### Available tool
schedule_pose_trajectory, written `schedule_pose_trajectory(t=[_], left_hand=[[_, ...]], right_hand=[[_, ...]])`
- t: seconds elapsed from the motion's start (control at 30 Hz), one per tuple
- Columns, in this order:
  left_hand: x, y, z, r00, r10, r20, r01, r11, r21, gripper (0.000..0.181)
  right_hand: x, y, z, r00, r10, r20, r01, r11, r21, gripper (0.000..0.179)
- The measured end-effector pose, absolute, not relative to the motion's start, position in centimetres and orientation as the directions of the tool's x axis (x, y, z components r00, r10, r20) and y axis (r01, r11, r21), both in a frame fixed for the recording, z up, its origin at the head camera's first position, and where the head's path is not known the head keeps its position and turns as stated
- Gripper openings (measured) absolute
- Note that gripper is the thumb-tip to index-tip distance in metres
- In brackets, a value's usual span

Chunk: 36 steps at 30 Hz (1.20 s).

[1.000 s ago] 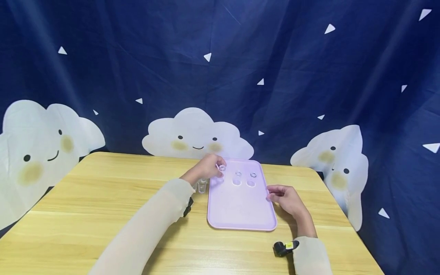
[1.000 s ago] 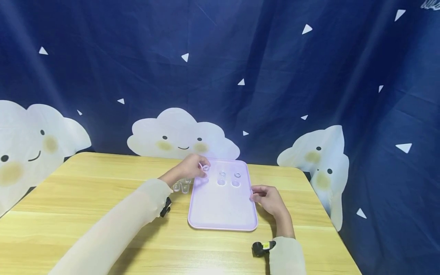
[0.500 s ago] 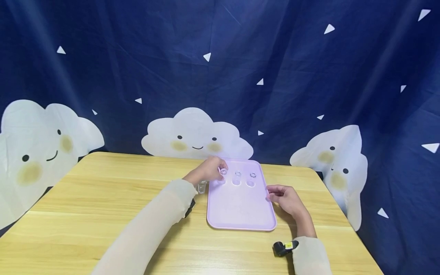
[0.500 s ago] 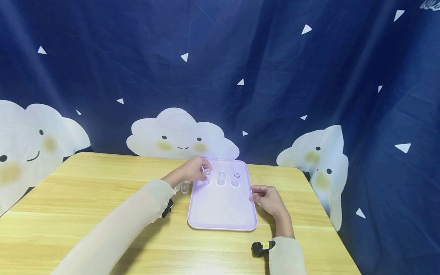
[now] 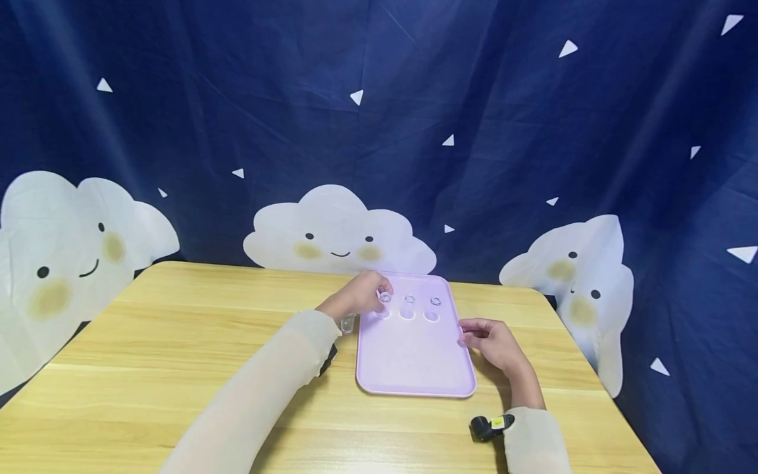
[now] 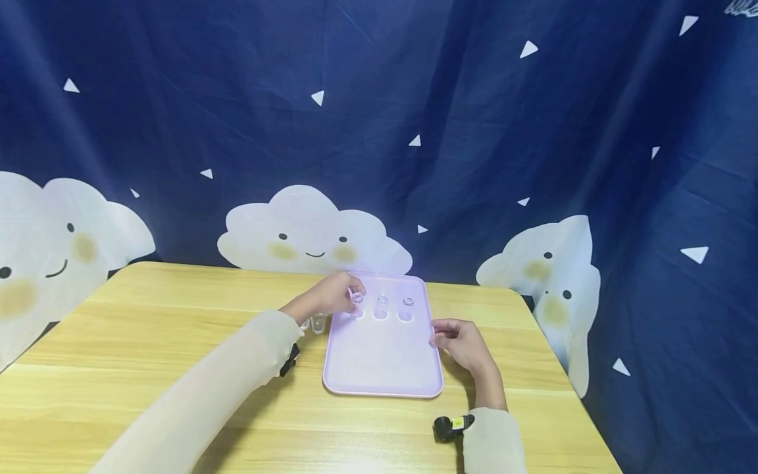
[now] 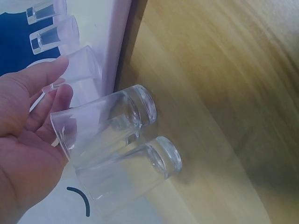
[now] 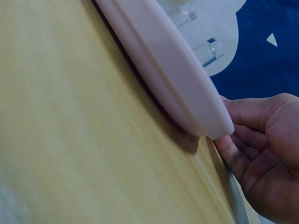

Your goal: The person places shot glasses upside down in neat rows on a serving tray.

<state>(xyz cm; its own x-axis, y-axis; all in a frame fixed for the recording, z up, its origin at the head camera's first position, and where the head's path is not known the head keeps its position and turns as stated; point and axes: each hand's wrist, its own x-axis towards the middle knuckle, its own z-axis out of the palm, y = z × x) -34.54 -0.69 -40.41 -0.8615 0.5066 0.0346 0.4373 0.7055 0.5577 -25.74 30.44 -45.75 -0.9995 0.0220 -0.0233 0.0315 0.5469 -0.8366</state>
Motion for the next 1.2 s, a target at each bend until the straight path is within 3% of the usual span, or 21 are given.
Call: schedule_pose_trajectory(t=[0.4, 0.67, 1.2], left_hand=[[-34.1, -0.8, -39.9, -0.872, 0.489, 0.024, 0.409, 0.7, 0.586, 0.046], [-34.1, -2.3, -39.4, -0.851, 0.506, 0.14, 0.478, 0.636, 0.606, 0.046], [-31.5, -6.1, -38.8, -0.859, 0.415, 0.299, 0.501, 0.561, 0.659, 0.038]], right_hand=[[-25.6, 30.6, -45.6, -1.0, 0.021, -0.021, 0.029, 0.55, -0.835, 0.032], [-25.6, 30.5, -45.5, -1.0, 0.02, -0.023, 0.03, 0.541, -0.841, 0.032], [-25.7, 30.3, -45.6, -0.999, 0.032, -0.035, 0.047, 0.543, -0.838, 0.032]])
